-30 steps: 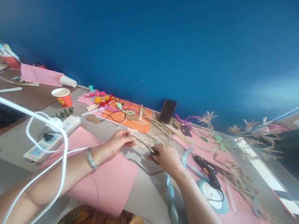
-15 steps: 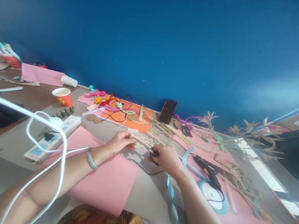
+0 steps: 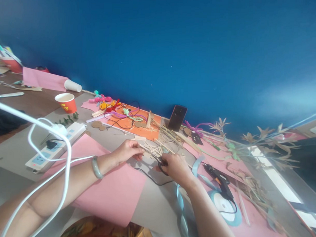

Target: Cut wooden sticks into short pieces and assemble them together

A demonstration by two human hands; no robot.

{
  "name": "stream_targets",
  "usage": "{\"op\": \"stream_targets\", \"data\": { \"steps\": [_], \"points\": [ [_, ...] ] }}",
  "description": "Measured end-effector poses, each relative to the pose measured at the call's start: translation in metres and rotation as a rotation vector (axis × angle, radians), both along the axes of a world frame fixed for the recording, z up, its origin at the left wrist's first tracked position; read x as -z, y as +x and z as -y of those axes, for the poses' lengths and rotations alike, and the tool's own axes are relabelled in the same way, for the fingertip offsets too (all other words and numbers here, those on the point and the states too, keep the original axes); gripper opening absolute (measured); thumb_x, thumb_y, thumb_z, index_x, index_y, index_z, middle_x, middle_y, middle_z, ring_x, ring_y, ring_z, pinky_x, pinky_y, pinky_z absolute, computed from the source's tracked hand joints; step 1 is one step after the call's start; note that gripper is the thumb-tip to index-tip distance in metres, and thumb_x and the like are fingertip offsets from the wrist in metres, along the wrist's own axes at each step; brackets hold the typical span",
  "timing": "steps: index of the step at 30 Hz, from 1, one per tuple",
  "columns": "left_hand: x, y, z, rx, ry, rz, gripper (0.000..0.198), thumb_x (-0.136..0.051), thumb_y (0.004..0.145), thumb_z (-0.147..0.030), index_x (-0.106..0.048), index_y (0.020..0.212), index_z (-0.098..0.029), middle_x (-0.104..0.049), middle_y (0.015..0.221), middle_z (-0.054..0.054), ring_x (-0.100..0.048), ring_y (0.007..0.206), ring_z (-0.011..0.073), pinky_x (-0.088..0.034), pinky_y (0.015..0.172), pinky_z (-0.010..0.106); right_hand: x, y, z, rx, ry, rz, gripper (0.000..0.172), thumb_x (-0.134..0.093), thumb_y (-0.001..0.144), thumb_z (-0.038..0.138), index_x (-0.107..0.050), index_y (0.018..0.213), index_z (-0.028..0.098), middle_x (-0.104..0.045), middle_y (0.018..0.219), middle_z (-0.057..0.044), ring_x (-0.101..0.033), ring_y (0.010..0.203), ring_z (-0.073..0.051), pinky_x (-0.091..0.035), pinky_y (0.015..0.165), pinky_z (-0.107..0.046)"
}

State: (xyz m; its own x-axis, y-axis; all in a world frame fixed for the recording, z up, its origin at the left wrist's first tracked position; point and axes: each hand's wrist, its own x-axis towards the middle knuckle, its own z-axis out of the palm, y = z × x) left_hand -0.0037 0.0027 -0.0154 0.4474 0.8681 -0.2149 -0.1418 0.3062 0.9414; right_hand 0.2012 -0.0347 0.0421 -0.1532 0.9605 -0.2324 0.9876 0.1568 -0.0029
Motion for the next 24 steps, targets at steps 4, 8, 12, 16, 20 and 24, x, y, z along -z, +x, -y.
{"op": "stream_targets", "data": {
  "steps": [4,8,12,16,20,24],
  "points": [
    [0.0027,0.0007,0.0001,0.026,0.001,-0.008,0.027,-0.074,0.063,-0.033,-0.062,0.065,-0.009,-0.064,0.054,0.004,-0.059,0.046,0.0111,-0.049,0.05,0.022,0.0014,-0.0022,0.0,0.013,-0.018,0.012,0.035,-0.062,0.071,0.057,-0.063,0.072,0.022,-0.065,0.068,-0.005,-0.06,0.067,-0.021,-0.027,0.055,-0.025],
    [0.0068,0.001,-0.0013,0.039,-0.018,-0.022,0.028,-0.075,0.062,-0.034,-0.062,0.066,-0.009,-0.064,0.054,0.005,-0.059,0.046,0.0115,-0.049,0.05,0.023,0.0018,-0.003,0.0004,0.022,-0.048,0.017,0.031,-0.063,0.071,0.053,-0.064,0.073,0.022,-0.066,0.069,-0.004,-0.06,0.07,-0.021,-0.027,0.055,-0.025],
    [0.0074,0.0023,-0.001,0.037,-0.059,-0.034,0.029,-0.076,0.061,-0.034,-0.062,0.066,-0.009,-0.063,0.053,0.005,-0.059,0.046,0.0116,-0.048,0.049,0.022,0.0039,-0.0023,0.0007,0.036,-0.062,0.034,0.028,-0.065,0.07,0.05,-0.064,0.073,0.022,-0.066,0.072,-0.004,-0.06,0.07,-0.02,-0.028,0.055,-0.025],
    [0.0063,0.0039,0.0014,0.024,-0.112,-0.043,0.027,-0.076,0.06,-0.031,-0.06,0.063,-0.009,-0.062,0.051,0.005,-0.058,0.044,0.0106,-0.046,0.048,0.021,0.0077,-0.0006,-0.0003,0.013,-0.061,0.054,0.025,-0.063,0.073,0.047,-0.064,0.072,0.022,-0.067,0.073,-0.004,-0.061,0.071,-0.021,-0.028,0.056,-0.026],
    [0.0082,0.0042,0.0023,0.022,-0.15,-0.027,0.024,-0.076,0.061,-0.028,-0.06,0.063,-0.01,-0.062,0.051,0.004,-0.057,0.046,0.0098,-0.043,0.047,0.019,0.0093,0.0005,-0.0011,0.006,-0.075,0.065,0.025,-0.063,0.074,0.045,-0.064,0.072,0.021,-0.067,0.073,-0.004,-0.062,0.074,-0.021,-0.027,0.055,-0.026],
    [0.0101,0.0035,0.0019,0.045,-0.165,-0.016,0.024,-0.076,0.062,-0.028,-0.06,0.062,-0.01,-0.062,0.052,0.003,-0.056,0.047,0.0093,-0.043,0.048,0.019,0.0089,0.0004,-0.0007,-0.001,-0.075,0.074,0.025,-0.063,0.074,0.045,-0.064,0.072,0.021,-0.067,0.073,-0.004,-0.063,0.075,-0.021,-0.027,0.055,-0.026]
  ]
}}
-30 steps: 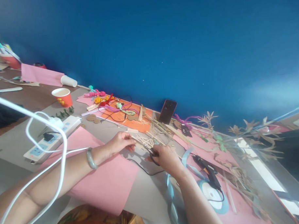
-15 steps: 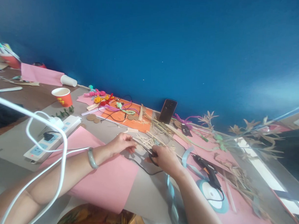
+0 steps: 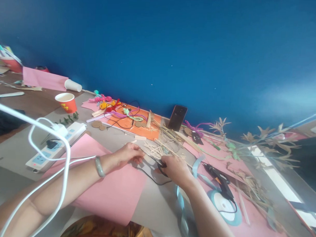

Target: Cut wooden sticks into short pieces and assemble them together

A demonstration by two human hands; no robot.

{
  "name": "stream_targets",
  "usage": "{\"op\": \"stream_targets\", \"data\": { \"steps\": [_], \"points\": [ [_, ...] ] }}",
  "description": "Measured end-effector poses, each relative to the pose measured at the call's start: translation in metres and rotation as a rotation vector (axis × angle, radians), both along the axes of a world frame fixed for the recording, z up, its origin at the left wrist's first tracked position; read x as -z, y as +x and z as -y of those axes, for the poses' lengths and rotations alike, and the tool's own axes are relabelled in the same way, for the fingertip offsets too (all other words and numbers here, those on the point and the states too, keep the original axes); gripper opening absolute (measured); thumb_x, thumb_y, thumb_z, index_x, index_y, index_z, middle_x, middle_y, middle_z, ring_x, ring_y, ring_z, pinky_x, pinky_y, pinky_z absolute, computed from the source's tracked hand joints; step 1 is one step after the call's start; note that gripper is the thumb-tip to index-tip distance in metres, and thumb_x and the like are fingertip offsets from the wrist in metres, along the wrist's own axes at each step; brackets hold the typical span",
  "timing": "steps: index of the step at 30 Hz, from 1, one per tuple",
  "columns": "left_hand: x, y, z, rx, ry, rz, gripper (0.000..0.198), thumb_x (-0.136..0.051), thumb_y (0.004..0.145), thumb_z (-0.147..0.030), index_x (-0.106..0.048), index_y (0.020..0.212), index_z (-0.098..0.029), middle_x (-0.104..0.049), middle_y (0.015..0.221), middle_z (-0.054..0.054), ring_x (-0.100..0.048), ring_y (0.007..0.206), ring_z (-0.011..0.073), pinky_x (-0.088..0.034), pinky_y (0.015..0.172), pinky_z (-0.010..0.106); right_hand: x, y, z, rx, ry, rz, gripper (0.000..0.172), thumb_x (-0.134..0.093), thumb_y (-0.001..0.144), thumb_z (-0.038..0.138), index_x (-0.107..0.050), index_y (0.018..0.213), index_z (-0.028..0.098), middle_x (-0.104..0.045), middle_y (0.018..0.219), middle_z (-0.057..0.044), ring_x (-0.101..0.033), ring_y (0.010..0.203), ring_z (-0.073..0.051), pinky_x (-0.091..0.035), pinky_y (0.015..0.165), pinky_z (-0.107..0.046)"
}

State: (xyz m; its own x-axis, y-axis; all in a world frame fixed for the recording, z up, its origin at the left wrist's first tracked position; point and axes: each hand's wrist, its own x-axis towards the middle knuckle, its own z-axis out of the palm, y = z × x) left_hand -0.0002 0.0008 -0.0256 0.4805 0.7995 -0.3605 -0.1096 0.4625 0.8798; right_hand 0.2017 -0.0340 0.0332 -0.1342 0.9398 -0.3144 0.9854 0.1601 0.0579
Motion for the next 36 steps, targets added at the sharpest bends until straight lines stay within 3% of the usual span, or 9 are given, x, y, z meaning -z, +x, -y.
{"op": "stream_targets", "data": {
  "steps": [14,17,22,25,29,36],
  "points": [
    [0.004,0.002,-0.001,0.034,-0.019,-0.02,0.029,-0.077,0.06,-0.033,-0.06,0.064,-0.01,-0.062,0.05,0.004,-0.055,0.042,0.0091,-0.04,0.044,0.019,0.0,0.0,-0.001,0.019,0.006,-0.105,0.029,-0.063,0.073,0.044,-0.057,0.059,0.019,-0.063,0.062,-0.003,-0.059,0.065,-0.018,-0.026,0.052,-0.025],
    [0.001,0.002,0.0,0.035,0.022,-0.008,0.033,-0.078,0.058,-0.036,-0.06,0.064,-0.01,-0.063,0.051,0.005,-0.056,0.044,0.0098,-0.042,0.046,0.02,0.005,0.0,-0.002,0.127,0.048,-0.357,0.033,-0.06,0.075,0.046,-0.053,0.058,0.019,-0.058,0.055,0.0,-0.054,0.056,-0.014,-0.029,0.052,-0.023],
    [-0.001,0.004,0.002,0.07,0.12,0.041,0.037,-0.079,0.057,-0.041,-0.063,0.07,-0.011,-0.066,0.058,0.005,-0.061,0.052,0.0116,-0.048,0.054,0.022,0.019,-0.006,-0.002,0.238,-0.036,-1.038,0.034,-0.068,0.065,0.045,-0.048,0.067,0.018,-0.056,0.056,0.003,-0.049,0.05,-0.01,-0.036,0.048,-0.021],
    [-0.001,0.005,0.003,0.048,0.138,0.055,0.038,-0.079,0.056,-0.04,-0.063,0.074,-0.011,-0.065,0.057,0.003,-0.06,0.05,0.0112,-0.048,0.052,0.022,0.025,-0.012,-0.001,0.283,-0.029,-1.197,0.034,-0.073,0.06,0.04,-0.05,0.067,0.017,-0.057,0.057,0.003,-0.05,0.052,-0.011,-0.038,0.05,-0.022],
    [-0.002,0.006,0.003,0.016,0.172,0.043,0.034,-0.078,0.058,-0.038,-0.062,0.072,-0.011,-0.062,0.054,0.001,-0.057,0.048,0.0098,-0.047,0.05,0.021,0.025,-0.015,0.001,0.303,0.03,-1.231,0.033,-0.074,0.06,0.038,-0.051,0.071,0.017,-0.06,0.063,0.002,-0.051,0.054,-0.011,-0.038,0.05,-0.022],
    [-0.006,0.006,0.005,0.016,0.215,0.011,0.031,-0.077,0.06,-0.036,-0.063,0.072,-0.011,-0.06,0.053,0.001,-0.057,0.049,0.0107,-0.047,0.049,0.022,0.018,-0.018,0.005,0.232,0.191,-1.063,0.023,-0.068,0.066,0.034,-0.053,0.069,0.017,-0.063,0.067,-0.002,-0.054,0.059,-0.014,-0.042,0.056,-0.024]
  ]
}}
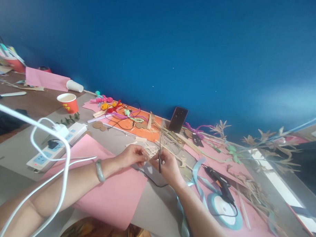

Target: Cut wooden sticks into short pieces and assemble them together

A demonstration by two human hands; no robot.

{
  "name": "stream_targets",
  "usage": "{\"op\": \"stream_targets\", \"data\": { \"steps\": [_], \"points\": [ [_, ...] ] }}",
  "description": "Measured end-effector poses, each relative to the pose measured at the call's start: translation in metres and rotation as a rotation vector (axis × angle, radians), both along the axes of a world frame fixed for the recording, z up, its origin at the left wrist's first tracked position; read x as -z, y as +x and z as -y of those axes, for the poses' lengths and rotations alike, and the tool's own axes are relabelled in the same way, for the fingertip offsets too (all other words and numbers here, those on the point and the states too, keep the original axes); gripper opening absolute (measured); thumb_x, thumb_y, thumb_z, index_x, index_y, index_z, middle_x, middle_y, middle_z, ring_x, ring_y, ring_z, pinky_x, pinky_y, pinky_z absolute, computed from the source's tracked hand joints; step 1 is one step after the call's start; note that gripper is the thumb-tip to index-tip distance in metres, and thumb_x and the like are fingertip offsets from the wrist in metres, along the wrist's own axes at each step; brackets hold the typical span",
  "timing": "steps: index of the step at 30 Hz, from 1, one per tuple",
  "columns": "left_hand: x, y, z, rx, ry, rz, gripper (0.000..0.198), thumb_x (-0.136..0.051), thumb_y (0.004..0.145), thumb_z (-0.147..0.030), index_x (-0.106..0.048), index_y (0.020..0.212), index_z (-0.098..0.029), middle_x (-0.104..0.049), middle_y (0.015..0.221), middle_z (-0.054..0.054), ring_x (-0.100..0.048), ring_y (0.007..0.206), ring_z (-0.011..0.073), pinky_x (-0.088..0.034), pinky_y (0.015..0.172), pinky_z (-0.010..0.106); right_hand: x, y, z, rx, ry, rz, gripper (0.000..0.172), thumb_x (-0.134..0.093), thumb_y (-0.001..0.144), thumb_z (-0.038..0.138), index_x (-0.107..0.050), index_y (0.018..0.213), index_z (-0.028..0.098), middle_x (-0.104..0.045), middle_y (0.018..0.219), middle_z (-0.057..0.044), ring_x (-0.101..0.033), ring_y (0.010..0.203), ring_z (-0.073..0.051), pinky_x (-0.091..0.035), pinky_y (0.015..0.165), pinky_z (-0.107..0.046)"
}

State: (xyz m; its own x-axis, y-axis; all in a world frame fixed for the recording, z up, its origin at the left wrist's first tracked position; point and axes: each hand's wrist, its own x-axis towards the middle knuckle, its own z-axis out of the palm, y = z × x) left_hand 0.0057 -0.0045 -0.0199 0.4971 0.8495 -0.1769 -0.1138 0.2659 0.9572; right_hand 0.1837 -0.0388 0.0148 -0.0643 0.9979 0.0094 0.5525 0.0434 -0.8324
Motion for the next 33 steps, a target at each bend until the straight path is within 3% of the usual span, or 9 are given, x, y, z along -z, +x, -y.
{"op": "stream_targets", "data": {
  "steps": [8,14,18,21,25,33],
  "points": [
    [0.0,-0.002,0.001,0.076,-0.047,-0.031,0.032,-0.075,0.062,-0.038,-0.065,0.072,-0.01,-0.063,0.057,0.003,-0.059,0.05,0.0109,-0.048,0.05,0.022,0.007,0.002,-0.002,-0.006,0.054,-0.008,0.026,-0.069,0.066,0.039,-0.053,0.069,0.017,-0.062,0.065,-0.002,-0.055,0.059,-0.015,-0.043,0.056,-0.025],
    [0.0,-0.009,-0.012,-0.173,0.001,0.05,0.031,-0.072,0.066,-0.038,-0.065,0.074,-0.009,-0.062,0.056,0.003,-0.058,0.05,0.0103,-0.046,0.049,0.02,-0.017,0.02,-0.006,0.169,0.094,-0.056,0.035,-0.067,0.067,0.049,-0.053,0.073,0.017,-0.055,0.059,0.001,-0.046,0.052,-0.011,-0.038,0.05,-0.023],
    [-0.002,-0.013,-0.018,-0.306,0.004,0.067,0.027,-0.07,0.067,-0.036,-0.064,0.073,-0.009,-0.063,0.057,0.004,-0.057,0.05,0.0094,-0.046,0.05,0.02,-0.027,0.031,-0.007,0.042,0.06,0.035,0.032,-0.062,0.072,0.048,-0.054,0.074,0.017,-0.056,0.062,0.0,-0.048,0.055,-0.012,-0.037,0.052,-0.023],
    [-0.005,-0.013,-0.017,-0.332,0.005,0.076,0.027,-0.07,0.068,-0.035,-0.064,0.073,-0.009,-0.063,0.058,0.004,-0.057,0.051,0.0096,-0.046,0.051,0.02,-0.025,0.031,-0.006,-0.087,0.004,0.265,0.028,-0.063,0.07,0.045,-0.053,0.07,0.019,-0.055,0.061,0.002,-0.047,0.056,-0.012,-0.034,0.053,-0.023],
    [-0.005,-0.012,-0.016,-0.301,0.024,0.086,0.028,-0.07,0.068,-0.036,-0.064,0.073,-0.009,-0.063,0.059,0.004,-0.059,0.053,0.0114,-0.047,0.05,0.021,-0.024,0.024,-0.003,-0.152,-0.082,0.54,0.029,-0.064,0.067,0.045,-0.047,0.065,0.021,-0.053,0.058,0.004,-0.043,0.053,-0.012,-0.028,0.053,-0.024],
    [-0.001,-0.011,-0.013,-0.18,0.108,0.022,0.027,-0.066,0.073,-0.037,-0.061,0.073,-0.01,-0.063,0.056,0.003,-0.058,0.048,0.0109,-0.048,0.05,0.022,-0.023,0.017,-0.002,-0.195,-0.111,0.657,0.036,-0.065,0.066,0.051,-0.046,0.063,0.021,-0.057,0.059,0.002,-0.046,0.056,-0.013,-0.027,0.056,-0.025]
  ]
}}
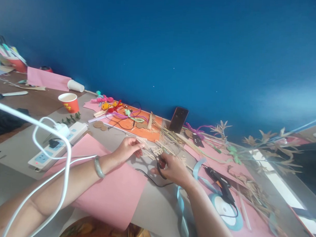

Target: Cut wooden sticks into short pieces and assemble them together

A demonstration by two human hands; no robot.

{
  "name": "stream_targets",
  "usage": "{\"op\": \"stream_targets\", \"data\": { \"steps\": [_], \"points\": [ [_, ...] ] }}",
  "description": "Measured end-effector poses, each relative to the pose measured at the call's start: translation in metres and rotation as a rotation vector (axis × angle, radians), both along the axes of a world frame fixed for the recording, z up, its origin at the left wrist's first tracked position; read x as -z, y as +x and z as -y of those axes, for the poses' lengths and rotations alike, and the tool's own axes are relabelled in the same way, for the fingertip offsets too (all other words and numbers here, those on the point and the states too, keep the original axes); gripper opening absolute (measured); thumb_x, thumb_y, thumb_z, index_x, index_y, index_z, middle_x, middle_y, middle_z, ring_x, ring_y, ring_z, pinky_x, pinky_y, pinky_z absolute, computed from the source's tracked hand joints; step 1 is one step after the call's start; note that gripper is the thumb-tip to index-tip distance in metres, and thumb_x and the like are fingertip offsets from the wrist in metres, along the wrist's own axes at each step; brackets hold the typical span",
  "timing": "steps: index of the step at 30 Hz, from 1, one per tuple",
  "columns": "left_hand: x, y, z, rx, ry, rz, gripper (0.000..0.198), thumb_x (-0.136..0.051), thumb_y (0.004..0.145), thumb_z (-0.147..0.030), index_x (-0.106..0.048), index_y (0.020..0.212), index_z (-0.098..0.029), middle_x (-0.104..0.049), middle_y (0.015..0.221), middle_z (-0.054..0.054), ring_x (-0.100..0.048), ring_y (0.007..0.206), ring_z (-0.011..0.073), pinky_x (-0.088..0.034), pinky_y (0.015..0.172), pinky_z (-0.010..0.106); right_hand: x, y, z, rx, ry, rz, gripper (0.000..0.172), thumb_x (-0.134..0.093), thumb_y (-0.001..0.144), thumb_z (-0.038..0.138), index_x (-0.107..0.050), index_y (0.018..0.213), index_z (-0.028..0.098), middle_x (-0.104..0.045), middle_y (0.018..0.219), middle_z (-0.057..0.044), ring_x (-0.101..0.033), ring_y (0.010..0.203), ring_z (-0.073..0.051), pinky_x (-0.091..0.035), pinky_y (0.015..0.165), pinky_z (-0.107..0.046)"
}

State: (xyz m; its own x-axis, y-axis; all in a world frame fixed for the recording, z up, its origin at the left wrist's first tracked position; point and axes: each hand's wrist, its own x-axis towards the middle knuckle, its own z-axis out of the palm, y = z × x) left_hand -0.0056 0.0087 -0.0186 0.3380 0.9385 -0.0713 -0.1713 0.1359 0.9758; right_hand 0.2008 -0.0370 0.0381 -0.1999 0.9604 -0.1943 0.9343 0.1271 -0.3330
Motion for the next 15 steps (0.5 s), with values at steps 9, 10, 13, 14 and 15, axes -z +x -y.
{"op": "stream_targets", "data": {
  "steps": [9,10,13,14,15],
  "points": [
    [-0.0038,0.0012,0.0056,0.087,0.019,-0.023,0.016,-0.058,0.072,-0.022,-0.066,0.079,-0.009,-0.063,0.058,0.003,-0.059,0.05,0.0111,-0.048,0.05,0.021,0.0026,-0.0015,0.0001,-0.041,0.004,-0.021,0.038,-0.063,0.068,0.05,-0.041,0.059,0.02,-0.051,0.054,0.003,-0.042,0.053,-0.011,-0.025,0.052,-0.023],
    [-0.0044,0.0012,0.0058,0.088,0.02,-0.024,0.016,-0.058,0.072,-0.021,-0.066,0.079,-0.009,-0.063,0.058,0.003,-0.059,0.05,0.011,-0.048,0.05,0.021,0.0025,-0.0014,0.0003,-0.042,0.005,-0.026,0.038,-0.063,0.068,0.05,-0.041,0.059,0.021,-0.049,0.054,0.003,-0.041,0.052,-0.011,-0.025,0.051,-0.023],
    [-0.0053,0.0011,0.0059,0.094,0.025,-0.024,0.017,-0.058,0.072,-0.022,-0.066,0.079,-0.009,-0.063,0.058,0.003,-0.059,0.051,0.011,-0.048,0.049,0.021,0.0026,-0.0011,0.0005,-0.04,-0.004,-0.038,0.04,-0.065,0.066,0.052,-0.04,0.058,0.021,-0.047,0.053,0.004,-0.038,0.051,-0.011,-0.024,0.05,-0.023],
    [-0.0053,0.0011,0.0058,0.095,0.027,-0.024,0.017,-0.058,0.072,-0.022,-0.066,0.079,-0.009,-0.062,0.058,0.003,-0.059,0.051,0.011,-0.048,0.049,0.021,0.0028,-0.0009,0.0004,-0.039,-0.011,-0.041,0.04,-0.065,0.066,0.052,-0.04,0.058,0.021,-0.046,0.053,0.004,-0.038,0.051,-0.011,-0.024,0.049,-0.023],
    [-0.0052,0.0011,0.0056,0.096,0.029,-0.024,0.017,-0.058,0.072,-0.022,-0.066,0.078,-0.009,-0.062,0.059,0.003,-0.059,0.051,0.011,-0.048,0.049,0.021,0.0031,-0.0007,0.0001,-0.039,-0.016,-0.045,0.041,-0.065,0.066,0.052,-0.04,0.058,0.021,-0.045,0.052,0.005,-0.037,0.051,-0.01,-0.024,0.049,-0.022]
  ]
}}
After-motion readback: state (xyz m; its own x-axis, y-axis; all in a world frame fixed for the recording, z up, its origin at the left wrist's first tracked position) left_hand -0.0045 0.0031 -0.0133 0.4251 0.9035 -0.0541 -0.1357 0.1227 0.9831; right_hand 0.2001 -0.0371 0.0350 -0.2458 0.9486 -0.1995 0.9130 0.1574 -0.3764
